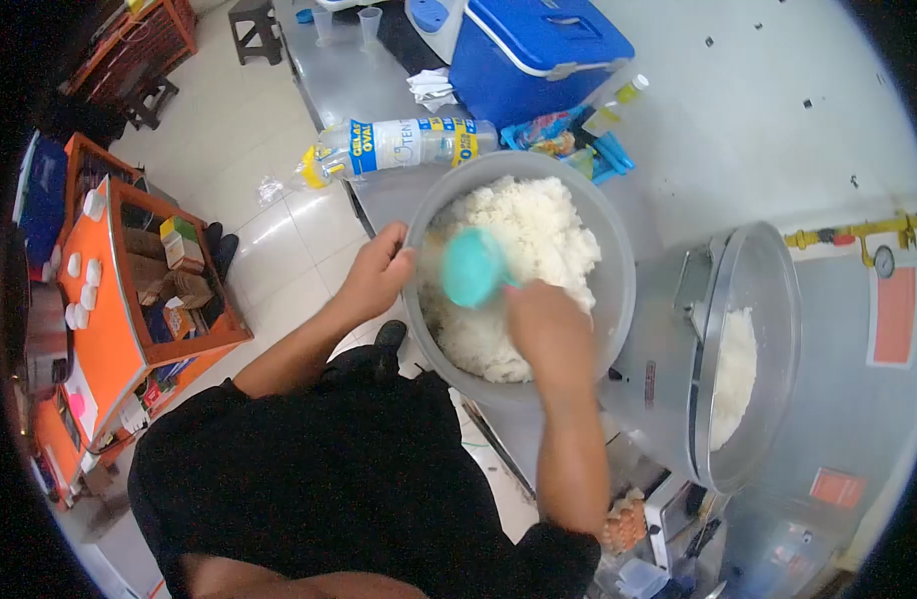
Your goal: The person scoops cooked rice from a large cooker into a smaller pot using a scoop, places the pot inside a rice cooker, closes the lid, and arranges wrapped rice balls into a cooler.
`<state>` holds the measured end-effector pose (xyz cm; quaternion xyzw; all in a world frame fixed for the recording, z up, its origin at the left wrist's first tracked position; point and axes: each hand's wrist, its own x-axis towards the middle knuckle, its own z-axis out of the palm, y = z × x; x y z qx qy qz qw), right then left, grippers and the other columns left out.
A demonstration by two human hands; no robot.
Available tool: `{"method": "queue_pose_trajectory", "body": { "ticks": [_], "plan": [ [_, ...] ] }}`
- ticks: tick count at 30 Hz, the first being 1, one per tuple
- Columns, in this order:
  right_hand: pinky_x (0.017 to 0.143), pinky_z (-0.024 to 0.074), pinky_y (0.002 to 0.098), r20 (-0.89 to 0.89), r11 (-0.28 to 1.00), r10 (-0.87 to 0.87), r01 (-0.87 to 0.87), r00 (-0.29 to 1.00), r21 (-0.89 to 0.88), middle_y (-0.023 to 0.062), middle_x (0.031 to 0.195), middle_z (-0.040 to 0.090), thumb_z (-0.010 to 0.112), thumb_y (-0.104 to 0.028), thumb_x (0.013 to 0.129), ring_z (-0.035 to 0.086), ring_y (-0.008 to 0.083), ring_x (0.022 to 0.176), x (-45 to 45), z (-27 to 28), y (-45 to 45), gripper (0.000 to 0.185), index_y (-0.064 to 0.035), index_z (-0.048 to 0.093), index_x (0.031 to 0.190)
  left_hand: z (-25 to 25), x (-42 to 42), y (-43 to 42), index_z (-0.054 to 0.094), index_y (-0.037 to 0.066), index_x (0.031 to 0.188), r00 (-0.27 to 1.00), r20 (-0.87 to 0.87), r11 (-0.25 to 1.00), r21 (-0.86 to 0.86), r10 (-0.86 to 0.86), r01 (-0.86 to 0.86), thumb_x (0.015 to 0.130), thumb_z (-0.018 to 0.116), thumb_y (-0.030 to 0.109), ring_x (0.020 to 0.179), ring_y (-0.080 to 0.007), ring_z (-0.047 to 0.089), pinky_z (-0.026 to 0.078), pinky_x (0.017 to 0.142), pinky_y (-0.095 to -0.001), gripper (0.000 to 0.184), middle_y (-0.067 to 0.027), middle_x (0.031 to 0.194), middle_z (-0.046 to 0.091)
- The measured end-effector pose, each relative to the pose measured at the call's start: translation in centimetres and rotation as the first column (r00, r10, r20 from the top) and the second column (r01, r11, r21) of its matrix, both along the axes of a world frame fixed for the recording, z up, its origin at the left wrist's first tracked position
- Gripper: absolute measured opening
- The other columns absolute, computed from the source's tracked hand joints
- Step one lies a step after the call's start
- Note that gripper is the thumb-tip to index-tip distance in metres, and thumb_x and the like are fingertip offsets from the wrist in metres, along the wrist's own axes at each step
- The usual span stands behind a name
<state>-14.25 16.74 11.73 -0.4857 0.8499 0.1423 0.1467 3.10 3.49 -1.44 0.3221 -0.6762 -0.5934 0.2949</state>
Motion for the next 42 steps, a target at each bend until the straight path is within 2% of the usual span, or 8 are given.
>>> {"method": "queue_pose_trajectory", "body": {
  "ticks": [9, 15, 18, 22, 27, 33, 40, 42],
  "plan": [
    [0.081, 0.0502, 0.0491, 0.103, 0.918, -0.381, 0.389, 0.919, -0.078, 0.0249, 0.099, 0.069, 0.051, -0.042, 0.098, 0.066, 0.0409, 0.094, -3.8, 10.7, 4.1, 0.046, -0.0019, 0.072, 0.098, 0.2, 0.1, -0.3, 0.052, 0.001, 0.099, 0.999, -0.003, 0.999, 0.029, -0.041, 0.041, 0.095, 0.052, 0.016, 0.072, -0.0142, 0.051, 0.045, 0.065, -0.0339, 0.016, -0.0110, 0.075, 0.053],
    [0.079, 0.0510, 0.0478, -0.196, 0.975, -0.223, 0.217, 0.955, -0.055, 0.0300, 0.091, 0.067, 0.051, -0.042, 0.097, 0.068, 0.0417, 0.087, -5.4, 7.6, 4.4, 0.050, 0.0035, 0.071, 0.096, 0.5, 0.0, -0.3, 0.051, 0.001, 0.098, 0.999, 0.022, 0.999, 0.025, -0.035, 0.035, 0.096, 0.051, 0.016, 0.072, -0.0137, 0.050, 0.045, 0.066, -0.0338, 0.015, -0.0099, 0.075, 0.052],
    [0.081, 0.0515, 0.0493, 0.032, 0.914, -0.363, 0.363, 0.931, -0.179, 0.0287, 0.093, 0.069, 0.054, -0.041, 0.097, 0.069, 0.0424, 0.089, -4.7, 11.2, 1.9, 0.049, 0.0051, 0.071, 0.095, 0.0, 0.1, -0.3, 0.050, 0.001, 0.096, 1.000, -0.008, 1.000, -0.001, -0.030, 0.030, 0.096, 0.051, 0.015, 0.072, -0.0136, 0.049, 0.044, 0.066, -0.0340, 0.014, -0.0099, 0.075, 0.050],
    [0.088, 0.0510, 0.0509, -0.104, 0.959, -0.248, 0.259, 0.963, 0.119, 0.0198, 0.112, 0.070, 0.048, -0.040, 0.099, 0.066, 0.0404, 0.103, -6.5, 3.9, -1.0, 0.045, -0.0023, 0.072, 0.104, -0.9, 0.3, 0.1, 0.049, 0.000, 0.096, 1.000, -0.023, 1.000, -0.019, -0.015, 0.014, 0.096, 0.051, 0.015, 0.073, -0.0133, 0.048, 0.044, 0.065, -0.0340, 0.014, -0.0097, 0.075, 0.050],
    [0.089, 0.0521, 0.0487, -0.127, 0.980, -0.196, 0.198, 0.972, 0.003, 0.0186, 0.118, 0.069, 0.052, -0.036, 0.098, 0.067, 0.0370, 0.106, -5.4, 10.0, -4.2, 0.040, -0.0024, 0.072, 0.107, -0.3, 0.1, -0.1, 0.049, 0.000, 0.095, 1.000, -0.016, 0.999, -0.031, 0.010, -0.010, 0.096, 0.051, 0.015, 0.072, -0.0134, 0.047, 0.043, 0.065, -0.0340, 0.015, -0.0100, 0.075, 0.049],
    [0.086, 0.0524, 0.0499, -0.072, 0.993, -0.120, 0.120, 0.990, -0.002, 0.0195, 0.114, 0.070, 0.050, -0.034, 0.099, 0.067, 0.0379, 0.103, -6.2, 1.8, -6.5, 0.040, -0.0016, 0.072, 0.107, -0.8, -0.2, -0.2, 0.051, 0.001, 0.095, 0.999, -0.030, 0.998, -0.053, 0.016, -0.018, 0.096, 0.051, 0.015, 0.072, -0.0124, 0.047, 0.042, 0.063, -0.0331, 0.014, -0.0085, 0.073, 0.049],
    [0.080, 0.0513, 0.0480, -0.017, 0.928, 0.216, -0.211, 0.976, -0.307, 0.0192, 0.092, 0.068, 0.051, -0.035, 0.101, 0.067, 0.0363, 0.087, -11.4, 13.4, 2.7, 0.037, -0.0026, 0.070, 0.099, -2.1, -0.3, -0.2, 0.052, 0.002, 0.093, 0.998, -0.035, 0.996, -0.063, 0.055, -0.057, 0.094, 0.051, 0.012, 0.072, -0.0106, 0.044, 0.040, 0.062, -0.0307, 0.011, -0.0041, 0.073, 0.046],
    [0.074, 0.0501, 0.0459, 0.140, 0.891, -0.255, 0.289, 0.957, -0.349, 0.0163, 0.082, 0.064, 0.052, -0.036, 0.101, 0.063, 0.0305, 0.078, -9.8, 18.8, 5.6, 0.041, 0.0015, 0.066, 0.091, -0.9, -0.3, 0.0, 0.051, 0.003, 0.091, 0.998, 0.003, 0.996, -0.064, 0.069, -0.069, 0.092, 0.050, 0.010, 0.073, -0.0100, 0.043, 0.039, 0.063, -0.0294, 0.007, -0.0009, 0.075, 0.044]
  ]
}}
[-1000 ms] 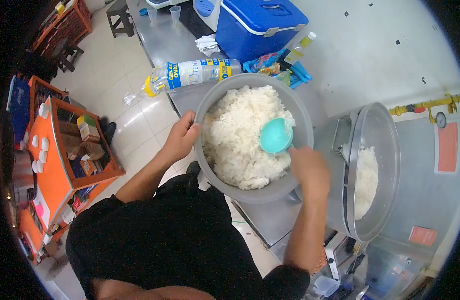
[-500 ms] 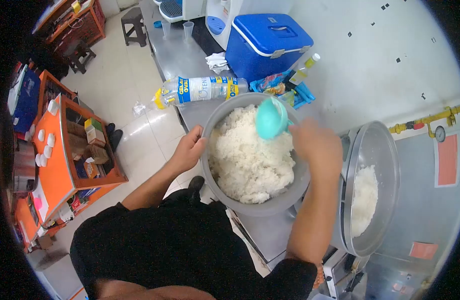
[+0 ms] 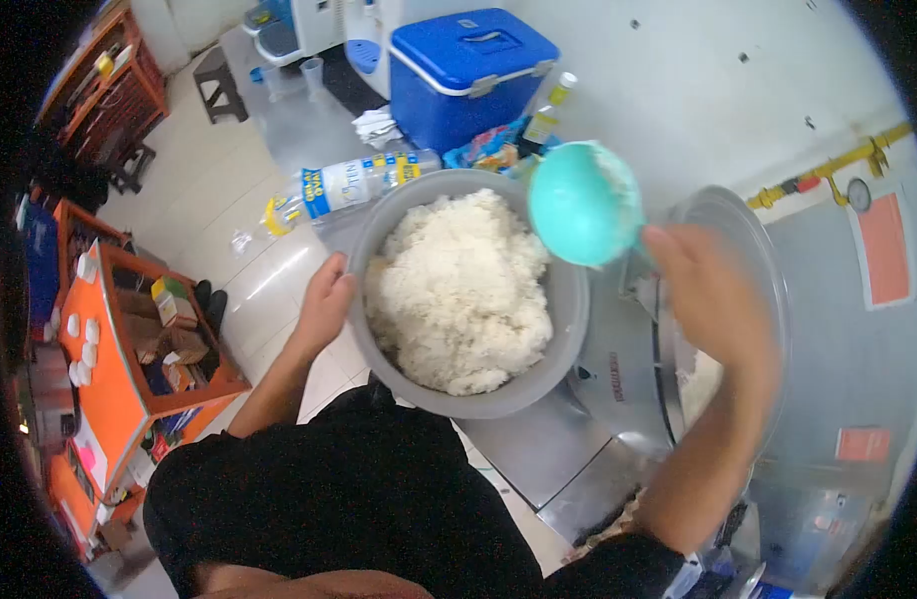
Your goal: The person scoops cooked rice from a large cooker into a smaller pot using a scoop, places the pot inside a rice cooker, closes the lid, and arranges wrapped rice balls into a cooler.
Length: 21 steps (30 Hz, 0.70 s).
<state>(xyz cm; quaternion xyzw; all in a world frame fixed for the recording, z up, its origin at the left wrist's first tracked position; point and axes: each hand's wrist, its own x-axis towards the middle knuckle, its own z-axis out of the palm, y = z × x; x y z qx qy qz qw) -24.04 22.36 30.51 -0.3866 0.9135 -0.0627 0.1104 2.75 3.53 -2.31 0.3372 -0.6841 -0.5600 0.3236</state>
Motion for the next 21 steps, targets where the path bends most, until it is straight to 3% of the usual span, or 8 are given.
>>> {"method": "queue_pose_trajectory", "body": {
  "ticks": [2, 4, 6, 7, 9, 11, 14, 21],
  "plan": [
    [0.071, 0.0496, 0.0435, 0.005, 0.979, -0.202, 0.202, 0.979, 0.017, 0.0138, 0.078, 0.060, 0.053, -0.037, 0.100, 0.062, 0.0267, 0.076, -1.4, 3.3, 3.3, 0.044, 0.0035, 0.064, 0.088, -1.0, 0.0, -0.3, 0.051, 0.005, 0.088, 0.998, -0.050, 1.000, 0.013, 0.027, -0.026, 0.090, 0.050, 0.009, 0.075, -0.0095, 0.043, 0.038, 0.063, -0.0284, 0.005, 0.0018, 0.077, 0.043],
    [0.070, 0.0495, 0.0430, -0.042, 0.917, -0.394, 0.395, 0.918, 0.045, 0.0135, 0.076, 0.059, 0.053, -0.036, 0.100, 0.062, 0.0259, 0.073, -3.1, 5.1, 7.1, 0.045, 0.0048, 0.062, 0.085, -0.9, -0.5, -0.2, 0.050, 0.008, 0.086, 0.991, -0.083, 0.978, 0.189, 0.103, -0.086, 0.089, 0.051, 0.010, 0.074, -0.0093, 0.041, 0.036, 0.063, -0.0272, 0.004, 0.0036, 0.078, 0.042],
    [0.069, 0.0496, 0.0443, -0.133, 0.833, -0.538, 0.549, 0.833, 0.066, 0.0154, 0.076, 0.063, 0.053, -0.034, 0.100, 0.063, 0.0282, 0.070, -4.7, 6.4, 10.3, 0.044, 0.0053, 0.062, 0.083, -0.1, -1.2, -0.1, 0.052, 0.008, 0.083, 0.978, -0.045, 0.964, 0.181, 0.203, -0.192, 0.096, 0.048, 0.020, 0.074, -0.0096, 0.040, 0.035, 0.065, -0.0293, 0.018, 0.0038, 0.078, 0.041],
    [0.065, 0.0502, 0.0448, -0.407, 0.899, -0.351, 0.425, 0.843, 0.104, 0.0157, 0.075, 0.064, 0.054, -0.032, 0.099, 0.064, 0.0288, 0.067, -7.4, 5.5, 14.1, 0.040, 0.0035, 0.062, 0.083, 0.1, -1.6, -0.4, 0.051, 0.008, 0.081, 0.969, 0.001, 0.948, 0.205, 0.249, -0.244, 0.100, 0.045, 0.025, 0.075, -0.0101, 0.039, 0.035, 0.066, -0.0301, 0.026, 0.0038, 0.077, 0.041],
    [0.058, 0.0513, 0.0458, -0.774, 0.927, 0.152, 0.183, 0.614, 0.328, 0.0162, 0.072, 0.067, 0.055, -0.029, 0.097, 0.066, 0.0300, 0.062, -14.7, 1.6, 22.9, 0.033, -0.0002, 0.063, 0.082, 1.6, -2.6, -0.1, 0.048, 0.008, 0.079, 0.958, 0.027, 0.949, 0.127, 0.286, -0.287, 0.101, 0.045, 0.026, 0.074, -0.0105, 0.036, 0.034, 0.068, -0.0292, 0.029, 0.0029, 0.077, 0.039],
    [0.075, 0.0552, 0.0509, -0.726, 0.725, -0.032, 0.516, 0.687, 0.456, 0.0201, 0.092, 0.072, 0.057, -0.020, 0.093, 0.071, 0.0376, 0.084, -15.2, -0.5, 23.5, 0.023, -0.0014, 0.070, 0.089, 1.4, -3.1, 0.1, 0.045, 0.008, 0.078, 0.948, 0.035, 0.947, 0.058, 0.316, -0.317, 0.101, 0.045, 0.026, 0.074, -0.0102, 0.036, 0.033, 0.068, -0.0285, 0.029, 0.0030, 0.077, 0.038],
    [0.079, 0.0576, 0.0440, -0.612, 0.516, -0.165, 0.597, 0.773, 0.614, 0.0183, 0.100, 0.073, 0.055, -0.013, 0.093, 0.072, 0.0337, 0.095, -14.4, -1.8, 21.8, 0.023, -0.0043, 0.075, 0.097, 1.0, -2.8, -0.5, 0.045, 0.008, 0.079, 0.954, 0.044, 0.954, 0.043, 0.296, -0.298, 0.102, 0.046, 0.025, 0.073, -0.0087, 0.036, 0.032, 0.067, -0.0265, 0.028, 0.0036, 0.076, 0.038],
    [0.077, 0.0591, 0.0423, -0.501, 0.529, -0.068, 0.457, 0.863, 0.715, 0.0154, 0.097, 0.074, 0.057, -0.011, 0.091, 0.073, 0.0314, 0.092, -17.5, -8.3, 23.6, 0.020, -0.0054, 0.076, 0.094, 1.2, -2.3, -0.5, 0.045, 0.010, 0.082, 0.960, 0.060, 0.955, 0.101, 0.274, -0.279, 0.106, 0.044, 0.027, 0.072, -0.0052, 0.036, 0.031, 0.064, -0.0231, 0.030, 0.0055, 0.076, 0.039]
  ]
}}
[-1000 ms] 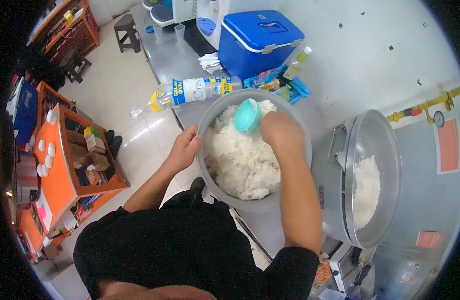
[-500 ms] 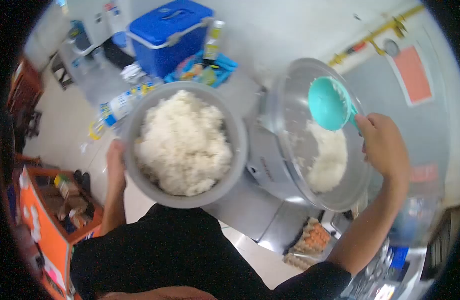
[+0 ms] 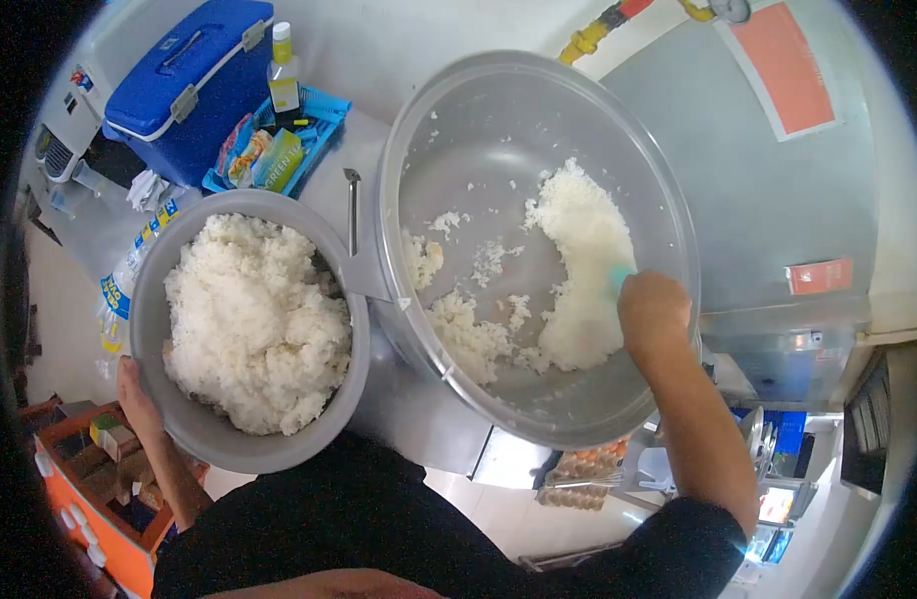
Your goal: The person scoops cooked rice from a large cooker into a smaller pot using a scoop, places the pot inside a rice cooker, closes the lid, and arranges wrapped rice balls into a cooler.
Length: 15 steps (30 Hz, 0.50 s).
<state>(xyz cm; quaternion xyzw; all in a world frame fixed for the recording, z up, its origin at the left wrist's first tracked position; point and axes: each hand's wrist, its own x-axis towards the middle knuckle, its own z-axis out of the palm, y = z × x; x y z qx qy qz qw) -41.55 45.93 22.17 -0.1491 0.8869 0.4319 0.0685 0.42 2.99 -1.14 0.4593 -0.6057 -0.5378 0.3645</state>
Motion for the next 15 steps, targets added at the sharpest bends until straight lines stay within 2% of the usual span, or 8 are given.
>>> {"method": "queue_pose_trajectory", "body": {
  "ticks": [2, 3, 6, 8, 15],
  "plan": [
    [0.077, 0.0585, 0.0416, 0.086, 0.985, 0.163, -0.167, 0.983, 0.045, 0.0146, 0.094, 0.073, 0.059, -0.008, 0.089, 0.073, 0.0315, 0.087, -1.5, -0.4, 1.4, 0.016, -0.0053, 0.074, 0.091, -0.2, 0.3, 0.0, 0.045, 0.010, 0.082, 0.999, 0.048, 0.999, -0.050, 0.012, -0.010, 0.106, 0.044, 0.027, 0.071, -0.0050, 0.036, 0.031, 0.063, -0.0229, 0.030, 0.0055, 0.076, 0.040],
    [0.077, 0.0586, 0.0425, 0.122, 0.982, 0.176, -0.182, 0.977, 0.042, 0.0159, 0.095, 0.073, 0.059, -0.009, 0.089, 0.073, 0.0319, 0.089, -2.1, -0.5, 1.6, 0.016, -0.0046, 0.075, 0.092, -0.2, 0.2, 0.0, 0.045, 0.010, 0.082, 0.998, 0.066, 0.997, -0.078, 0.013, -0.008, 0.107, 0.044, 0.028, 0.071, -0.0049, 0.036, 0.031, 0.063, -0.0228, 0.031, 0.0055, 0.076, 0.040],
    [0.078, 0.0585, 0.0442, 0.202, 0.974, 0.205, -0.221, 0.958, 0.057, 0.0185, 0.096, 0.073, 0.060, -0.012, 0.088, 0.073, 0.0329, 0.094, -4.1, -0.3, 1.0, 0.018, -0.0026, 0.075, 0.091, 0.5, -0.2, 0.7, 0.045, 0.009, 0.082, 0.997, 0.038, 0.998, 0.009, 0.069, -0.069, 0.107, 0.043, 0.026, 0.070, -0.0047, 0.036, 0.031, 0.062, -0.0228, 0.029, 0.0058, 0.076, 0.039],
    [0.080, 0.0579, 0.0444, 0.236, 0.971, 0.196, -0.222, 0.952, 0.089, 0.0187, 0.095, 0.073, 0.061, -0.015, 0.089, 0.072, 0.0338, 0.094, -5.0, -0.7, 0.6, 0.019, -0.0010, 0.074, 0.091, 0.2, 0.0, 0.7, 0.045, 0.009, 0.083, 0.997, 0.043, 0.998, -0.015, 0.063, -0.063, 0.107, 0.044, 0.025, 0.070, -0.0043, 0.036, 0.031, 0.062, -0.0227, 0.029, 0.0060, 0.076, 0.039],
    [0.085, 0.0544, 0.0470, 0.373, 0.994, -0.083, 0.052, 0.924, 0.094, 0.0229, 0.101, 0.071, 0.068, -0.030, 0.091, 0.069, 0.0395, 0.098, -6.4, -0.8, 0.0, 0.032, 0.0020, 0.073, 0.095, 0.7, 0.2, 0.6, 0.046, 0.009, 0.084, 1.000, 0.019, 1.000, 0.019, 0.018, -0.018, 0.107, 0.046, 0.024, 0.070, -0.0028, 0.035, 0.029, 0.061, -0.0210, 0.027, 0.0070, 0.077, 0.039]
  ]
}}
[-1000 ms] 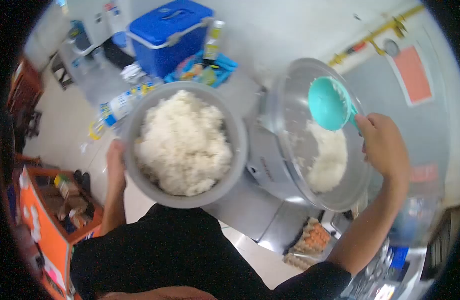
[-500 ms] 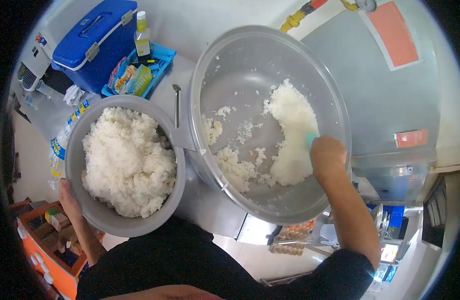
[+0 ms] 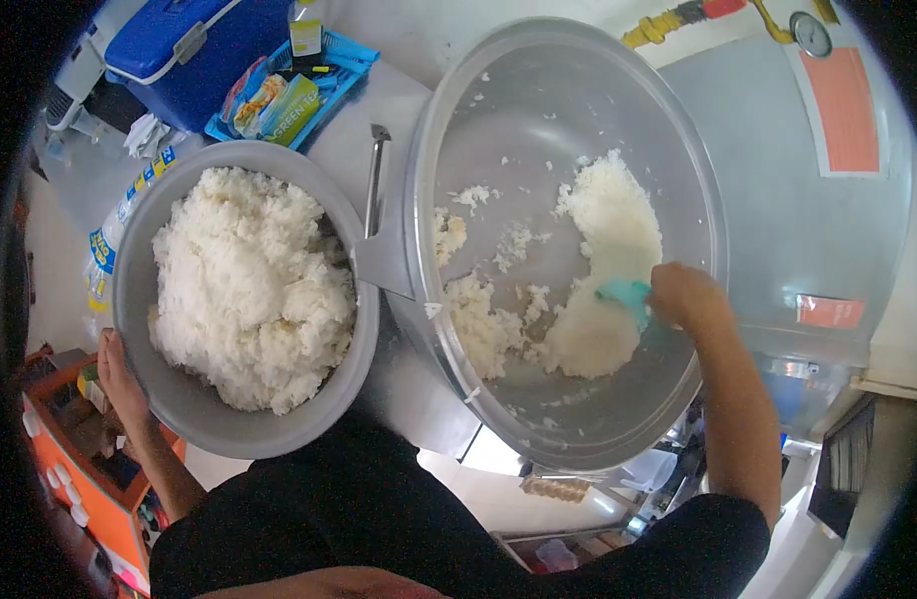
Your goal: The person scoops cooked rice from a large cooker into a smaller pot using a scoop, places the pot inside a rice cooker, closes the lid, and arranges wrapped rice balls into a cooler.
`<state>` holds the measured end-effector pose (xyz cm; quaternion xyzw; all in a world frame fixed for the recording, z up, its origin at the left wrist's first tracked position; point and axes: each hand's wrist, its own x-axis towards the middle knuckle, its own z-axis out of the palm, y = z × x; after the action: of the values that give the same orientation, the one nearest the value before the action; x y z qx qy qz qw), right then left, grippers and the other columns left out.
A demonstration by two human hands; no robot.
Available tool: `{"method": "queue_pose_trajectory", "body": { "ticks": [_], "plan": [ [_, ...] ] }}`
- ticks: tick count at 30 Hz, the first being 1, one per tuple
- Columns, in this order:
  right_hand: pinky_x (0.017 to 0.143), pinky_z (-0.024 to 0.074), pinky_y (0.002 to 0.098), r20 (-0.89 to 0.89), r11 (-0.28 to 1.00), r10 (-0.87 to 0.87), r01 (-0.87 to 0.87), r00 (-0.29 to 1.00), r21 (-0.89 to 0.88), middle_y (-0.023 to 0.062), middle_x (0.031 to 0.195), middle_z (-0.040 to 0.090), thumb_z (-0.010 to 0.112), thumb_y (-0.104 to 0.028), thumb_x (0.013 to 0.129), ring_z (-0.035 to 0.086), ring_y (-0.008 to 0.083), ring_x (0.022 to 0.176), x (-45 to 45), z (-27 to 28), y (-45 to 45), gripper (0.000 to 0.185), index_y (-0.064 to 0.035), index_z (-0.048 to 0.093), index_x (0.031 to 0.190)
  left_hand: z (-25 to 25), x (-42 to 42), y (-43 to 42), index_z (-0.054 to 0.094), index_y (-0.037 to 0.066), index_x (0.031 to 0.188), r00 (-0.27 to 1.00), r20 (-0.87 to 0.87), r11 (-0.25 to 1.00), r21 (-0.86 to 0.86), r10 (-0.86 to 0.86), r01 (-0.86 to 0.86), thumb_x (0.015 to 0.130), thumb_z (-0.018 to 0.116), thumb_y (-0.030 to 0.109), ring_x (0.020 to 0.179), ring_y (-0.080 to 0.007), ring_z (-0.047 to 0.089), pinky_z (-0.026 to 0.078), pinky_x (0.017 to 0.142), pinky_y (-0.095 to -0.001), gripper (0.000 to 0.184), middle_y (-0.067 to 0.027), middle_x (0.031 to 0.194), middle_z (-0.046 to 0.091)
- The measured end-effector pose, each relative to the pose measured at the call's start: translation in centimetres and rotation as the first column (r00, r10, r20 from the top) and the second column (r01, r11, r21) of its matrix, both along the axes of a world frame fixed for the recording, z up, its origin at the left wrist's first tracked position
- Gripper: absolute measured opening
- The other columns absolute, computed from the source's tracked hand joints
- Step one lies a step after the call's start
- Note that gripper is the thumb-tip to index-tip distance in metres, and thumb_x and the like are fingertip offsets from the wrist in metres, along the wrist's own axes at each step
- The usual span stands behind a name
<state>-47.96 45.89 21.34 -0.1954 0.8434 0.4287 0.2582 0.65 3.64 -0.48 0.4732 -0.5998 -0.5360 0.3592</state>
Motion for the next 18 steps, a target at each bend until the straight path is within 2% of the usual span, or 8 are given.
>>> {"method": "queue_pose_trajectory", "body": {
  "ticks": [2, 5, 8, 11, 15, 18],
  "plan": [
    [0.083, 0.0530, 0.0474, 0.067, 0.999, -0.043, 0.044, 0.997, -0.011, 0.0239, 0.098, 0.070, 0.067, -0.033, 0.091, 0.067, 0.0409, 0.096, -0.6, -1.3, 1.9, 0.035, 0.0019, 0.073, 0.094, 0.5, -0.6, 0.3, 0.047, 0.009, 0.084, 0.999, -0.015, 0.999, 0.027, 0.036, -0.035, 0.107, 0.046, 0.024, 0.070, -0.0026, 0.036, 0.029, 0.061, -0.0207, 0.027, 0.0073, 0.077, 0.040],
    [0.087, 0.0530, 0.0485, 0.210, 0.981, -0.191, 0.190, 0.959, 0.027, 0.0239, 0.099, 0.070, 0.066, -0.036, 0.092, 0.068, 0.0393, 0.097, 3.0, -2.5, -0.3, 0.039, 0.0024, 0.072, 0.098, -0.3, -0.3, 0.2, 0.047, 0.009, 0.084, 0.998, -0.013, 0.997, 0.038, 0.063, -0.062, 0.107, 0.046, 0.025, 0.071, -0.0025, 0.037, 0.030, 0.061, -0.0206, 0.027, 0.0075, 0.078, 0.041],
    [0.085, 0.0521, 0.0489, 0.273, 0.993, -0.119, 0.121, 0.954, 0.010, 0.0237, 0.098, 0.070, 0.063, -0.039, 0.094, 0.068, 0.0393, 0.095, 4.1, -2.3, -1.0, 0.043, 0.0027, 0.072, 0.098, -0.2, -0.8, 0.2, 0.047, 0.009, 0.084, 0.996, -0.044, 0.996, 0.045, 0.074, -0.072, 0.107, 0.046, 0.024, 0.071, -0.0026, 0.037, 0.031, 0.062, -0.0205, 0.027, 0.0074, 0.078, 0.042],
    [0.083, 0.0512, 0.0492, 0.356, 0.992, -0.114, 0.129, 0.927, -0.017, 0.0246, 0.097, 0.070, 0.059, -0.040, 0.096, 0.068, 0.0396, 0.091, 3.5, -3.0, -0.7, 0.045, 0.0034, 0.072, 0.096, 0.0, -0.5, 0.1, 0.047, 0.009, 0.084, 0.999, -0.031, 0.998, 0.048, 0.038, -0.036, 0.106, 0.045, 0.022, 0.070, -0.0026, 0.037, 0.031, 0.061, -0.0203, 0.026, 0.0072, 0.078, 0.043],
    [0.080, 0.0505, 0.0485, 0.461, 0.985, -0.017, 0.093, 0.887, -0.143, 0.0256, 0.093, 0.069, 0.058, -0.039, 0.096, 0.067, 0.0400, 0.086, 3.8, -3.8, -1.5, 0.045, 0.0044, 0.071, 0.094, 0.3, -0.6, 0.2, 0.047, 0.010, 0.083, 1.000, 0.010, 0.999, 0.029, 0.029, -0.029, 0.106, 0.044, 0.021, 0.068, -0.0023, 0.036, 0.030, 0.060, -0.0201, 0.026, 0.0069, 0.075, 0.043],
    [0.078, 0.0502, 0.0475, 0.517, 0.968, 0.064, 0.073, 0.854, -0.241, 0.0256, 0.087, 0.067, 0.059, -0.037, 0.095, 0.066, 0.0387, 0.081, 4.0, -4.9, -2.6, 0.043, 0.0049, 0.070, 0.092, -0.2, -0.4, 0.1, 0.046, 0.010, 0.083, 0.999, -0.032, 1.000, -0.002, 0.008, -0.008, 0.107, 0.044, 0.023, 0.067, -0.0020, 0.036, 0.030, 0.059, -0.0204, 0.027, 0.0072, 0.073, 0.041]
  ]
}}
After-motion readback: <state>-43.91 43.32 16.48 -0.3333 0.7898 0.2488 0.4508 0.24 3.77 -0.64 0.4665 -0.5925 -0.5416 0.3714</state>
